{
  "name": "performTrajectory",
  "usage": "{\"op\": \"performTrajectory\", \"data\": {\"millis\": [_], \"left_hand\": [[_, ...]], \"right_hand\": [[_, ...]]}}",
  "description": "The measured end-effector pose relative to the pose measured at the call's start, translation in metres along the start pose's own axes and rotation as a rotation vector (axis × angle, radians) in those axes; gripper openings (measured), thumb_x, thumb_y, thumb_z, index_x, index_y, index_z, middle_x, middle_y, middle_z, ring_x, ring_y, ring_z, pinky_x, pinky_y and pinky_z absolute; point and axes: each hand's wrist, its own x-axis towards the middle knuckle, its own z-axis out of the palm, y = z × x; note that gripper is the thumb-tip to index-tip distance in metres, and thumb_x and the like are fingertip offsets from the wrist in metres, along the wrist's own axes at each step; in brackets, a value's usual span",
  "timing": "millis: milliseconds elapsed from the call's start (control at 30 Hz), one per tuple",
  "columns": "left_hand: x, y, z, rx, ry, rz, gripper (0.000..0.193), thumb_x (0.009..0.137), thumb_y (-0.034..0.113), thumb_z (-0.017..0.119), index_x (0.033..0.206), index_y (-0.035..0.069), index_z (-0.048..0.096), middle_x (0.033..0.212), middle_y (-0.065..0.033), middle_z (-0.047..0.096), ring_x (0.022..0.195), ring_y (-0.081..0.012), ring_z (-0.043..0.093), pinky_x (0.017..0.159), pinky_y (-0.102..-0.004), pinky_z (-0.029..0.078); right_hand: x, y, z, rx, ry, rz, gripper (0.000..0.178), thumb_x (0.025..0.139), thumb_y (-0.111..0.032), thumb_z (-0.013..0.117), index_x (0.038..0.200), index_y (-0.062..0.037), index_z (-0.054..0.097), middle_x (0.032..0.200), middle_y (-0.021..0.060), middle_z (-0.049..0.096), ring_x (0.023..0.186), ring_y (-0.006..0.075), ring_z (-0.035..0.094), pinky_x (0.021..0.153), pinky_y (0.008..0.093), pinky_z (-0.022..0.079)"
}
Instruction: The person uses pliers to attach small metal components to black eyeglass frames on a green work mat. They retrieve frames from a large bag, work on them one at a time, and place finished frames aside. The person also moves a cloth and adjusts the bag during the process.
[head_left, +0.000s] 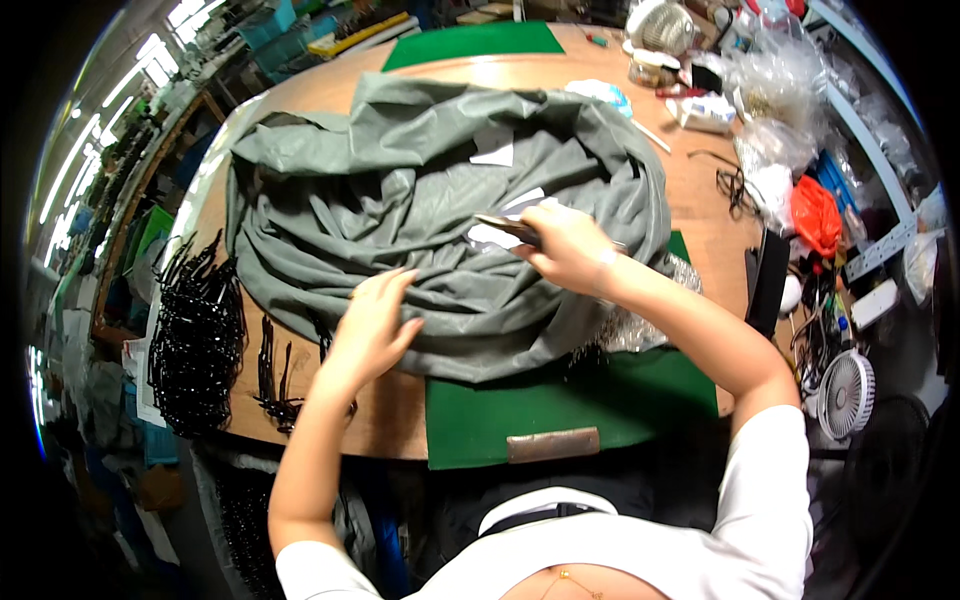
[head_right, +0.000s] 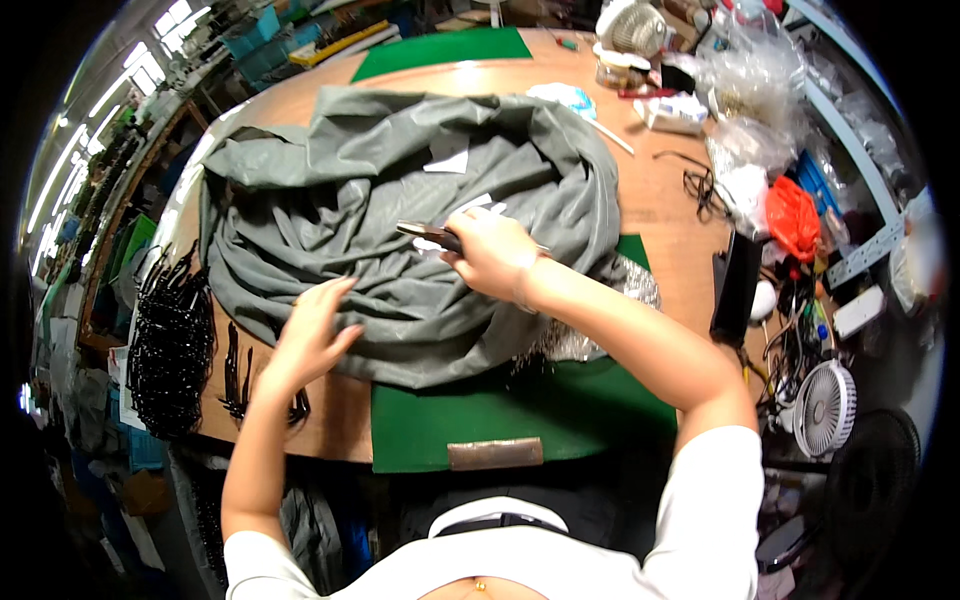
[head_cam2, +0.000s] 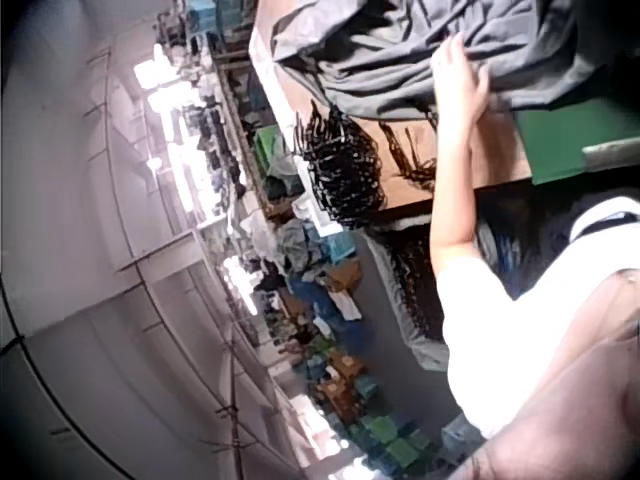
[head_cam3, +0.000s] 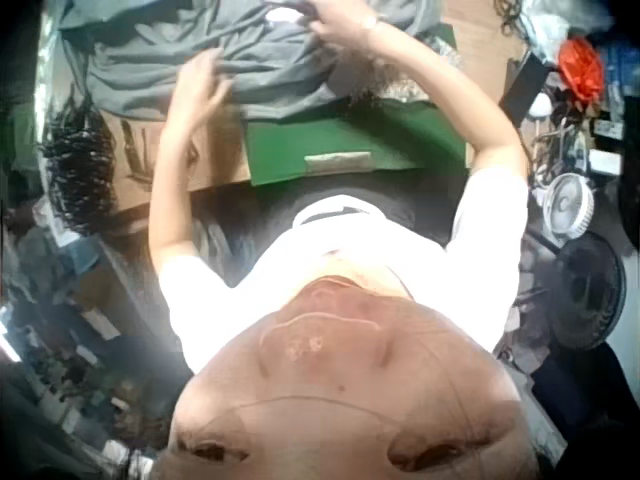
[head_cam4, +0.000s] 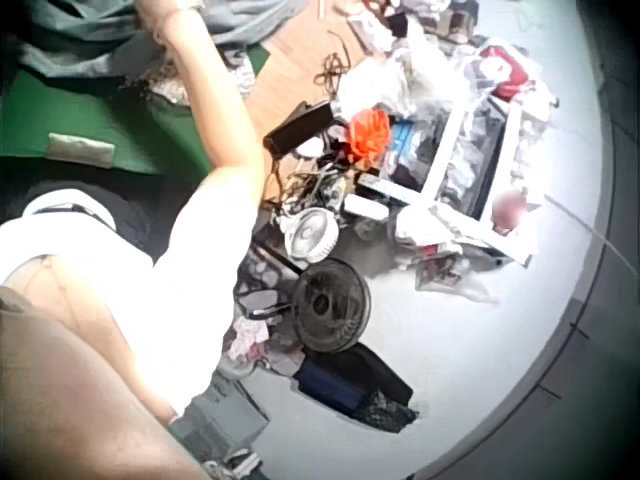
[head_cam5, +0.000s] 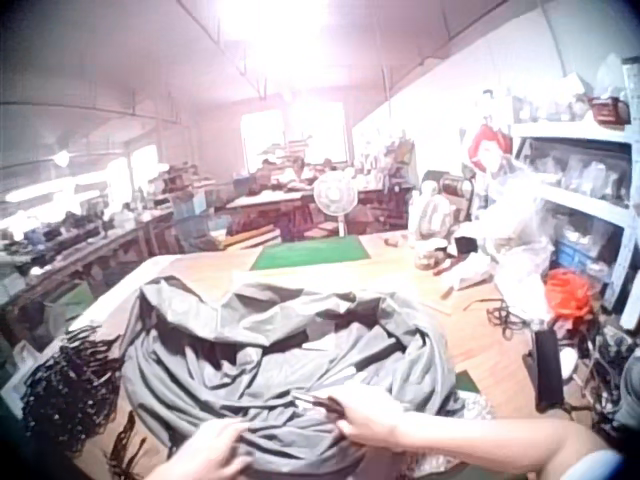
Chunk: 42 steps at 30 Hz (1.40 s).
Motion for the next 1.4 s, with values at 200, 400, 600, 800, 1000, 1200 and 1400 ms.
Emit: {"op": "performTrajectory", "data": {"millis": [200,400,600,800,1000,1200,1400], "left_hand": [[0.06,-0.024,0.084,0.082,-0.099,-0.254,0.073,0.071,0.03,0.068,0.131,0.017,0.029,0.138,-0.0176,0.021,0.127,-0.0394,0.018,0.089,-0.0654,0.029],[0.037,-0.028,0.108,0.096,0.063,-0.251,0.052,0.081,0.032,0.055,0.128,0.02,0.037,0.138,-0.0111,0.025,0.128,-0.0337,0.02,0.095,-0.0557,0.028],[0.037,-0.025,0.112,0.073,0.325,-0.2,0.045,0.078,0.031,0.058,0.119,0.016,0.049,0.128,-0.01,0.04,0.12,-0.0307,0.034,0.092,-0.0456,0.033],[0.039,-0.025,0.111,0.057,0.387,-0.21,0.047,0.075,0.031,0.061,0.116,0.012,0.05,0.125,-0.0099,0.044,0.118,-0.0291,0.038,0.094,-0.0422,0.032],[0.041,-0.027,0.111,0.029,0.385,-0.228,0.047,0.076,0.031,0.061,0.116,0.01,0.05,0.126,-0.0098,0.044,0.119,-0.0285,0.037,0.096,-0.0419,0.03],[0.048,-0.027,0.104,0.007,0.379,-0.237,0.047,0.073,0.031,0.063,0.114,0.012,0.052,0.125,-0.0097,0.045,0.118,-0.0279,0.038,0.092,-0.0445,0.033],[0.047,-0.023,0.099,-0.047,0.28,-0.296,0.048,0.069,0.023,0.067,0.113,0.009,0.054,0.123,-0.0105,0.047,0.116,-0.0302,0.04,0.095,-0.0399,0.032]], "right_hand": [[0.044,0.073,0.066,-0.271,-0.196,0.342,0.047,0.074,-0.03,0.063,0.107,-0.001,0.048,0.111,0.0206,0.046,0.096,0.0355,0.054,0.082,0.0412,0.046],[0.039,0.07,0.069,-0.255,-0.113,0.303,0.052,0.073,-0.048,0.06,0.098,-0.0024,0.055,0.1,0.019,0.054,0.09,0.0333,0.057,0.077,0.0396,0.047],[0.019,0.071,0.078,-0.435,-0.051,0.057,0.035,0.072,-0.034,0.063,0.088,-0.0039,0.055,0.087,0.0129,0.058,0.082,0.0281,0.058,0.072,0.0385,0.047],[0.021,0.089,0.045,-0.059,0.559,0.23,0.018,0.068,-0.014,0.058,0.081,-0.0031,0.058,0.074,0.0152,0.06,0.072,0.0308,0.059,0.068,0.0411,0.046],[0.026,0.095,-0.007,0.678,0.219,0.654,0.03,0.069,-0.016,0.064,0.091,0.0016,0.054,0.075,0.0048,0.055,0.061,0.0114,0.05,0.054,0.0245,0.04],[0.041,0.128,0.037,0.043,0.176,0.213,0.023,0.063,-0.005,0.06,0.085,-0.0008,0.058,0.106,0.0152,0.054,0.087,0.0316,0.057,0.076,0.0356,0.045],[0.047,0.107,0.048,0.087,-0.037,-0.008,0.025,0.063,-0.002,0.056,0.088,-0.0036,0.057,0.112,0.0109,0.049,0.084,0.0306,0.058,0.072,0.0357,0.048]]}}
